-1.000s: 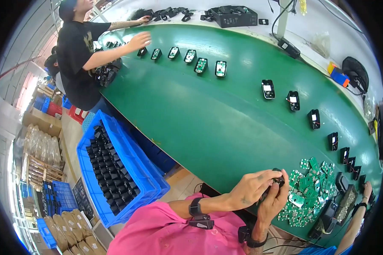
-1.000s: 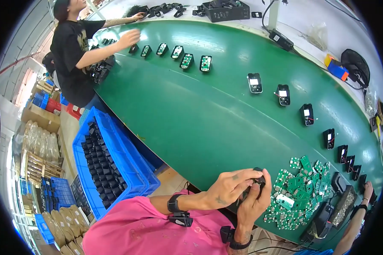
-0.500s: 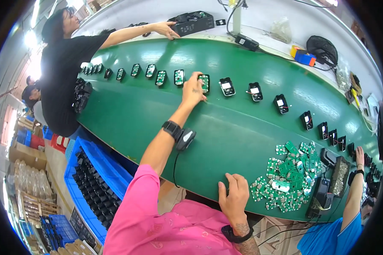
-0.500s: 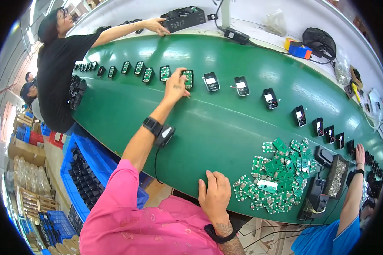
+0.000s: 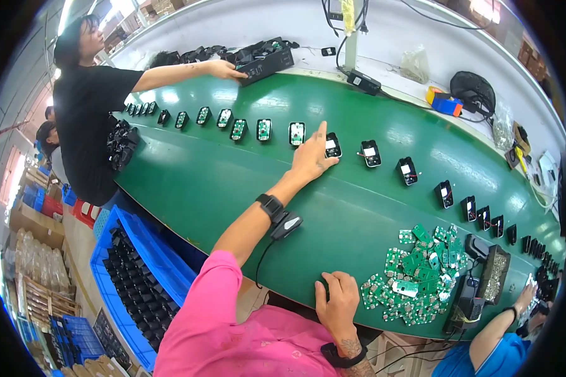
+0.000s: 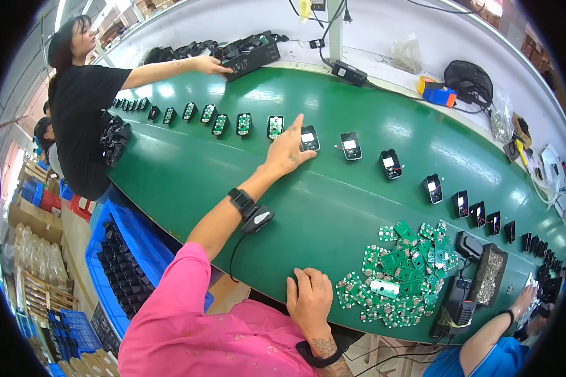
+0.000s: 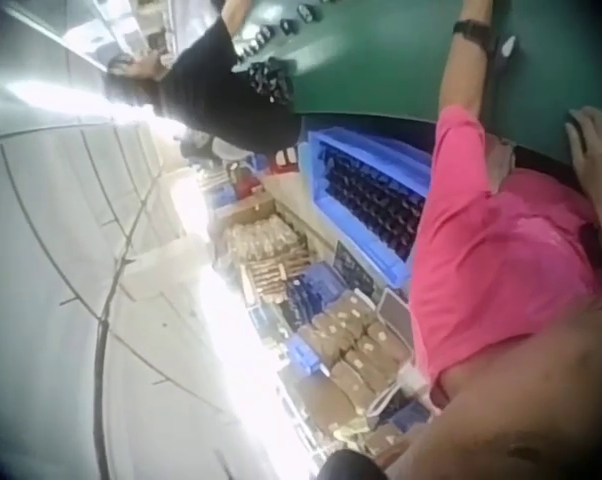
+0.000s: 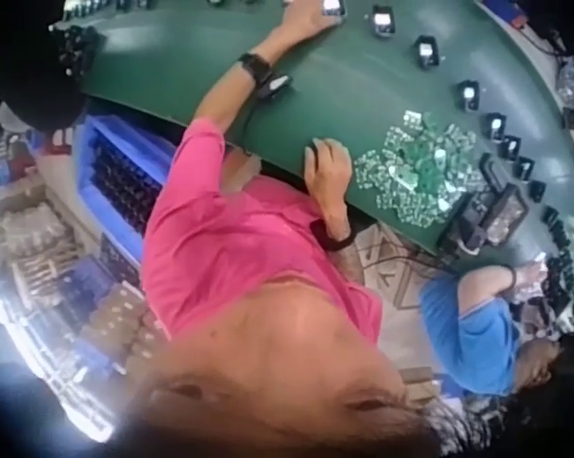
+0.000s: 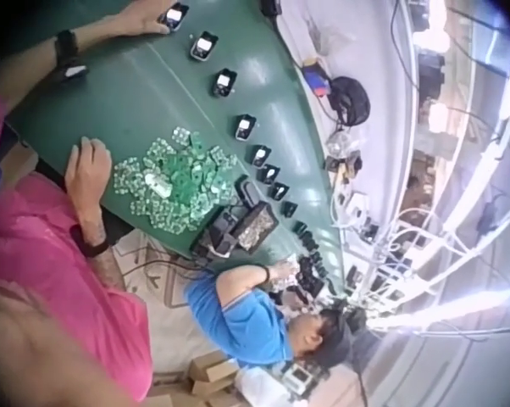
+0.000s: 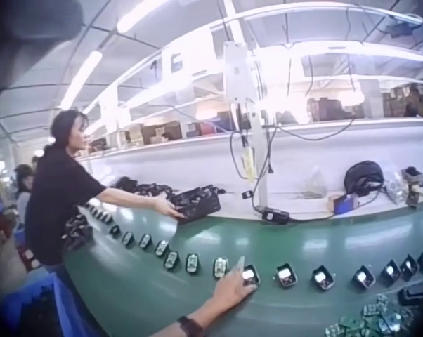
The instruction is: Assembling small circuit boards into black plastic enclosures on a production line.
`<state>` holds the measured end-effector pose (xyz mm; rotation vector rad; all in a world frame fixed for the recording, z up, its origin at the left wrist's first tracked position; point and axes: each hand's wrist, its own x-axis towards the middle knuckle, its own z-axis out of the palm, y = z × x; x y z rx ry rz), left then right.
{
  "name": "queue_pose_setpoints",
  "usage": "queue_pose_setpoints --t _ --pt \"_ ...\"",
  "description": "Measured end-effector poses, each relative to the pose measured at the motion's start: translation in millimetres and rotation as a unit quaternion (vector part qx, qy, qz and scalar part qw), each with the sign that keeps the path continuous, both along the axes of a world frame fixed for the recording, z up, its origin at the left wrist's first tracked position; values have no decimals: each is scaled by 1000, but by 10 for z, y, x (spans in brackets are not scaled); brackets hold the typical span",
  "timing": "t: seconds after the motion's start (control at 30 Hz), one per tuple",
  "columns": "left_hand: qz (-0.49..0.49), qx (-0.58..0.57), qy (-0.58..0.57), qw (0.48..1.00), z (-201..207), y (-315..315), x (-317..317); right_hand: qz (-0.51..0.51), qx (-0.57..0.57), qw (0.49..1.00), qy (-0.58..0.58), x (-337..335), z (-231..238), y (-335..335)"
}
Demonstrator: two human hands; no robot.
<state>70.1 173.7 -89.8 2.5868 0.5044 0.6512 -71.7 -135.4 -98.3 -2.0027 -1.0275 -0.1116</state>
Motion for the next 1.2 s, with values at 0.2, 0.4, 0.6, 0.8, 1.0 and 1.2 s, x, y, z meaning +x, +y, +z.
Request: queue_pose_setpoints --t 0.2,0.4,0.6,0.8,1.0,1.2 --pt "-51 0 64 997 329 -472 -291 -27 66 987 146 17 -7 -120" --pt "-277 32 170 945 529 -1411 -1301 -135 28 986 91 270 420 -54" --pt "-278 -141 83 946 410 -1609 -1883 -46 75 993 82 182 364 -41" --pt "-284 -414 27 864 131 -1566 -2045 19 168 975 145 45 372 -64" --pt "-191 -455 6 870 56 -1703 -2067 -90 -24 995 23 92 550 -435" --pt "-152 -530 -44 833 -42 -1636 -2160 -144 -179 968 97 356 124 -1134"
